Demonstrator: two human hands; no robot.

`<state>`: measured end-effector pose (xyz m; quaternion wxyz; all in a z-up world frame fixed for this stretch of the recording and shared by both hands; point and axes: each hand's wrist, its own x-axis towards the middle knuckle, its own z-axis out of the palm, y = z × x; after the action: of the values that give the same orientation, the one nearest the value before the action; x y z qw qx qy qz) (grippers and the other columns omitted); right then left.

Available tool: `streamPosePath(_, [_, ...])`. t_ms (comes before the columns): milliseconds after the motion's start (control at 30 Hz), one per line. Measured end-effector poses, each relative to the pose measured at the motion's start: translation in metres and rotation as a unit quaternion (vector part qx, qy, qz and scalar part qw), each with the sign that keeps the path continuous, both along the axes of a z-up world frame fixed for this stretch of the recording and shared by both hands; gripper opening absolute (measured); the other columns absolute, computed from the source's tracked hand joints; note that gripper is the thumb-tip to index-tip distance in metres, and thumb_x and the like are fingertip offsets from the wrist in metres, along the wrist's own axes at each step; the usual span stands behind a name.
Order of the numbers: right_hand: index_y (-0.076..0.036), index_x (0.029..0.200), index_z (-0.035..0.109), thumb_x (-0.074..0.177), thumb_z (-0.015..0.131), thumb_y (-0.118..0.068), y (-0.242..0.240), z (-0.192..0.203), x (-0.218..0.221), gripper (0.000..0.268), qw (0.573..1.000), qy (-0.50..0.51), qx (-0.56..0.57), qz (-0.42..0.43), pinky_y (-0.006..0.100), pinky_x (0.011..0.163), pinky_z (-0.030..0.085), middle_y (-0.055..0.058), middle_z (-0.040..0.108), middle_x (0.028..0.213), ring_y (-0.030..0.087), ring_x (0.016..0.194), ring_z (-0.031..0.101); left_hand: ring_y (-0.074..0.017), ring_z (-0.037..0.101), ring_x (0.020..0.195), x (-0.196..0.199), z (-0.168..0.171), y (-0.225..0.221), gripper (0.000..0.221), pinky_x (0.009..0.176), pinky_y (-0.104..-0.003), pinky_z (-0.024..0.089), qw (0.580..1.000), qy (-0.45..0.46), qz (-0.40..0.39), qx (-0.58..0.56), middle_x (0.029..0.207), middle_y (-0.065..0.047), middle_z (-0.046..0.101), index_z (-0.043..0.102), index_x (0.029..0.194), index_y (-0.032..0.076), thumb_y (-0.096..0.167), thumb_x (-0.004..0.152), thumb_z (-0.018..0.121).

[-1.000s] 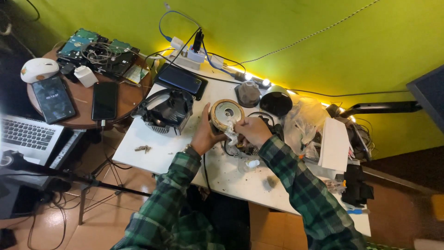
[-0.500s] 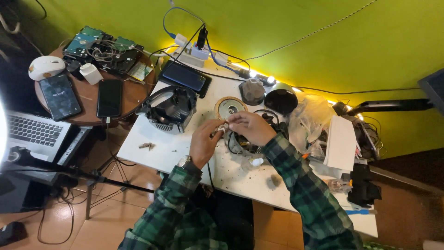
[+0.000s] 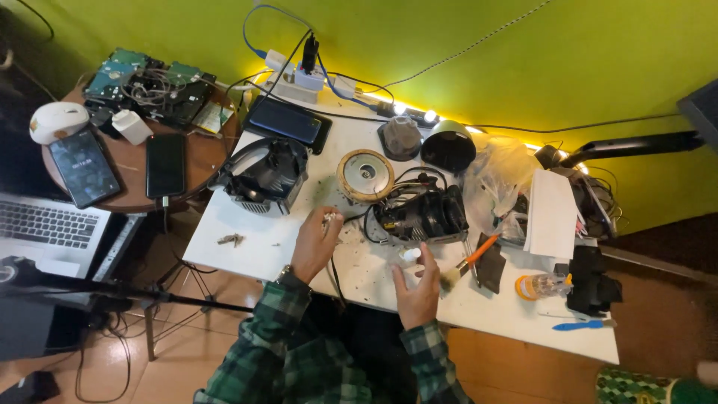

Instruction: Cleaning various components of a disassembled motor assembly using a brush, cloth, and cleaning solution.

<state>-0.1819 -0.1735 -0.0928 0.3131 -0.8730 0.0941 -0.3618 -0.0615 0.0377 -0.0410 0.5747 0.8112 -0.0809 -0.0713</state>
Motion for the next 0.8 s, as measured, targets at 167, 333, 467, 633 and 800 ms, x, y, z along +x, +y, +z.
streamPosePath(167, [-0.012, 0.159, 0.028, 0.089, 0.075, -0.014, 0.018, 0.011, 0.015, 0.085, 0.978, -0.022, 0.199, 0.061, 0.034, 0.084, 0.058, 0.023, 0.065, 0.123, 0.028, 0.104, 0.068, -0.0488, 0.065, 0.117, 0.002, -0.013, 0.009, 0.046, 0.098, -0.059, 0.054, 0.999, 0.0, 0.035, 0.023, 0.113, -0.025, 0.07, 0.065, 0.118, 0.007, 0.05, 0.105, 0.059])
streamPosePath(333, [-0.024, 0.163, 0.013, 0.09, 0.061, -0.009, 0.023, 0.03, 0.024, 0.089, 0.786, -0.083, 0.529, 0.309, 0.04, 0.084, 0.056, 0.026, 0.067, 0.107, 0.029, 0.096, 0.069, -0.0515, 0.069, 0.103, 0.005, -0.025, 0.009, 0.05, 0.09, -0.061, 0.055, 0.998, -0.004, 0.061, -0.002, 0.089, -0.025, 0.075, 0.069, 0.113, 0.003, 0.05, 0.111, 0.052])
streamPosePath(467, [-0.026, 0.158, 0.03, 0.087, 0.051, -0.012, 0.02, 0.05, 0.023, 0.076, 0.585, -0.071, 0.664, 0.461, 0.048, 0.072, 0.059, 0.026, 0.058, 0.092, 0.036, 0.076, 0.066, -0.0421, 0.074, 0.086, 0.013, -0.051, 0.007, 0.049, 0.08, -0.052, 0.057, 0.996, -0.004, 0.081, 0.032, 0.072, -0.016, 0.075, 0.074, 0.102, 0.013, 0.057, 0.107, 0.053])
streamPosePath(633, [-0.023, 0.159, 0.027, 0.088, 0.049, -0.017, 0.023, 0.072, 0.021, 0.074, 0.435, -0.059, 0.729, 0.525, 0.045, 0.05, 0.06, 0.023, 0.047, 0.086, 0.032, 0.055, 0.059, -0.0228, 0.065, 0.044, 0.009, -0.056, 0.008, 0.046, 0.055, -0.034, 0.057, 0.992, 0.035, 0.117, -0.042, 0.058, -0.011, 0.07, 0.069, 0.09, 0.012, 0.055, 0.104, 0.06])
streamPosePath(800, [-0.023, 0.16, 0.02, 0.101, 0.053, -0.024, 0.033, 0.049, 0.035, 0.067, 0.699, -0.06, 0.614, 0.361, 0.031, 0.033, 0.05, 0.012, 0.048, 0.075, 0.023, 0.043, 0.055, -0.0347, 0.07, 0.057, 0.01, -0.068, 0.01, 0.049, 0.065, -0.043, 0.056, 0.992, -0.009, 0.117, -0.038, 0.061, -0.021, 0.067, 0.068, 0.101, 0.012, 0.058, 0.107, 0.052])
